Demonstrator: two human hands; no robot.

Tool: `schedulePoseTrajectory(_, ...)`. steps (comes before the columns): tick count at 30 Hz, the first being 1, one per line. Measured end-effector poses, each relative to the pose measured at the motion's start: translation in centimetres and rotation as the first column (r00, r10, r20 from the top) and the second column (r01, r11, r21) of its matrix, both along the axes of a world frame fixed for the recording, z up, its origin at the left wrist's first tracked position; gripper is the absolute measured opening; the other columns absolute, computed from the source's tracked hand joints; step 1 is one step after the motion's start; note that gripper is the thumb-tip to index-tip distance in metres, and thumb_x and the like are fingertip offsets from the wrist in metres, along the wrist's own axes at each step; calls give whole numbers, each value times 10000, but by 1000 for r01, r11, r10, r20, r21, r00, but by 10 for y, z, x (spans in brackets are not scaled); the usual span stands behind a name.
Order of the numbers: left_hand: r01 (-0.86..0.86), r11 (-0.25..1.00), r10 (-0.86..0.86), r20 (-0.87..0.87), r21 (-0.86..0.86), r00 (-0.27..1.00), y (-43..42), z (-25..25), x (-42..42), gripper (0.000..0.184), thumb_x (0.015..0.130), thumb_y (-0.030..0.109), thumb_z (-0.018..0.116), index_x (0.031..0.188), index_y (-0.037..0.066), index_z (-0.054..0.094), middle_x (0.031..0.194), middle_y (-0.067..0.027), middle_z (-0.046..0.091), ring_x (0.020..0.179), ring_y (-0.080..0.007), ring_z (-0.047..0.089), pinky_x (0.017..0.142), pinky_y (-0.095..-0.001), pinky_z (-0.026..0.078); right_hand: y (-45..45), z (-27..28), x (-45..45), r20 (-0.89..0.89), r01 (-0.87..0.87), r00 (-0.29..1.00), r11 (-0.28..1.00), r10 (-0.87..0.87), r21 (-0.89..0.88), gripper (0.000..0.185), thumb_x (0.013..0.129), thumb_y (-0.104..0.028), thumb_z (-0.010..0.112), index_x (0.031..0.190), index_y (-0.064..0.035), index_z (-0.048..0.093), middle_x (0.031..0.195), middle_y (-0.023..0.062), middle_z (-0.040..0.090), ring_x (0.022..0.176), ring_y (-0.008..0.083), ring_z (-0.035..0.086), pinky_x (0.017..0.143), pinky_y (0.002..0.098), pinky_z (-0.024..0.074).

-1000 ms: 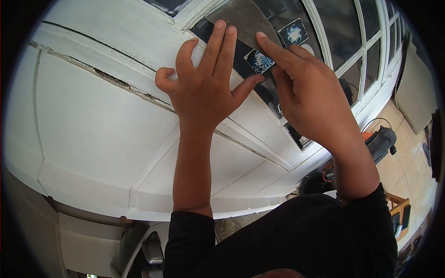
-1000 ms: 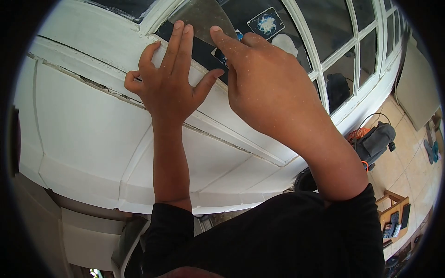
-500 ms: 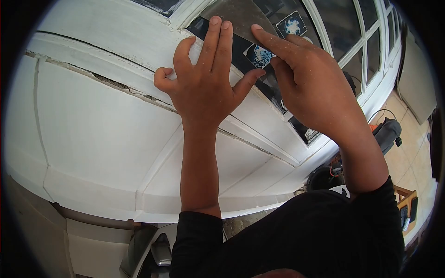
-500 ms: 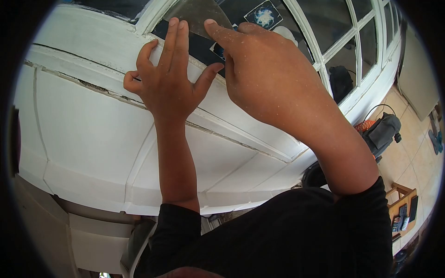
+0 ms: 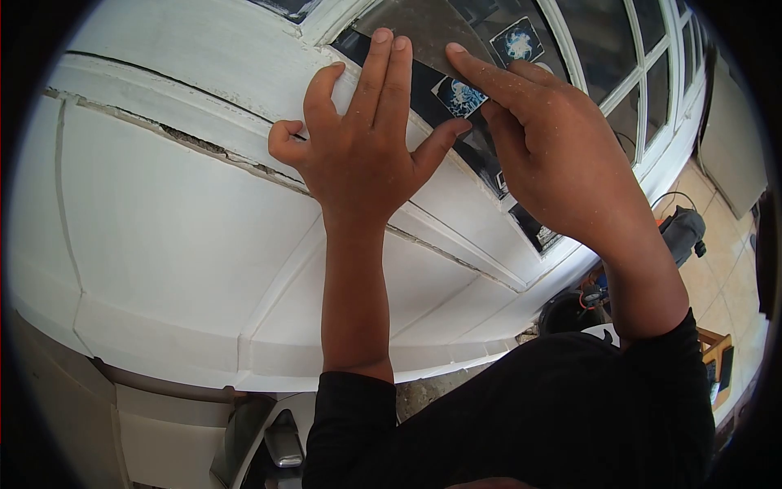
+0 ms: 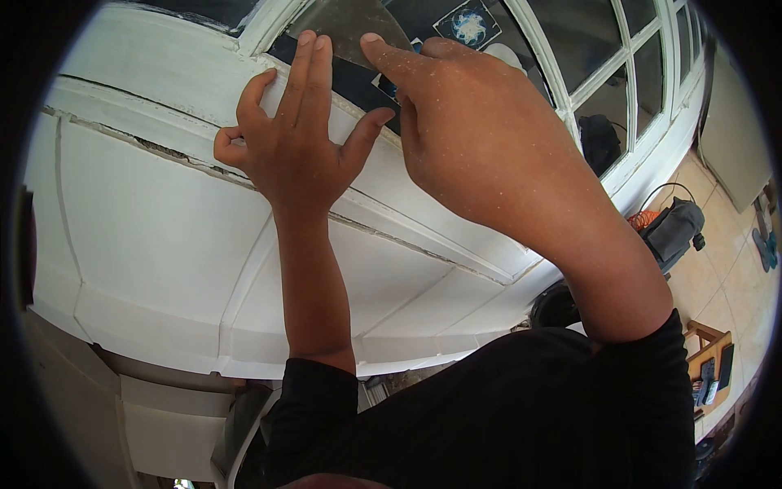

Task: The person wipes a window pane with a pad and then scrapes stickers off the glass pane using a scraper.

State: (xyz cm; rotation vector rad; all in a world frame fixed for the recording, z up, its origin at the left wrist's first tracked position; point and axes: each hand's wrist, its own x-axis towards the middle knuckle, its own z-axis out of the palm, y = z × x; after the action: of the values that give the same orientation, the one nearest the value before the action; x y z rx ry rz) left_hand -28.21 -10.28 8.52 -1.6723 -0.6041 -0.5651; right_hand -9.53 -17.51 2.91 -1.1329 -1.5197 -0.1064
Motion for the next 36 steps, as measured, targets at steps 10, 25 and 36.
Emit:
schedulePoseTrajectory(10,44,998,-42,46,-34,998,5,-3,-1,785,851,744,643,1425,209,613,1412,49,659,1267,-228,469,909,-450,279,-1,3,4,24,-7,1000,1000,7,-5,480,984,1,568,1442,-135,610,811,132,587,703,252,568,685,403,479)
schedulePoseTrajectory(25,14,1000,-14,30,8,999,1,-1,-1,785,846,756,635,1431,233,606,1412,71,657,1270,-219,465,889,-472,256,1,5,6,24,-52,998,999,52,9,490,970,17,551,1438,-116,609,842,165,621,747,292,596,732,425,499)
schedulePoseTrajectory(36,46,997,-47,16,63,999,6,0,-3,767,869,789,556,1355,207,673,1372,71,674,1223,-227,487,834,-478,237,0,5,5,23,-75,997,997,75,6,478,970,3,560,1434,-100,606,887,178,653,788,306,624,769,425,515)
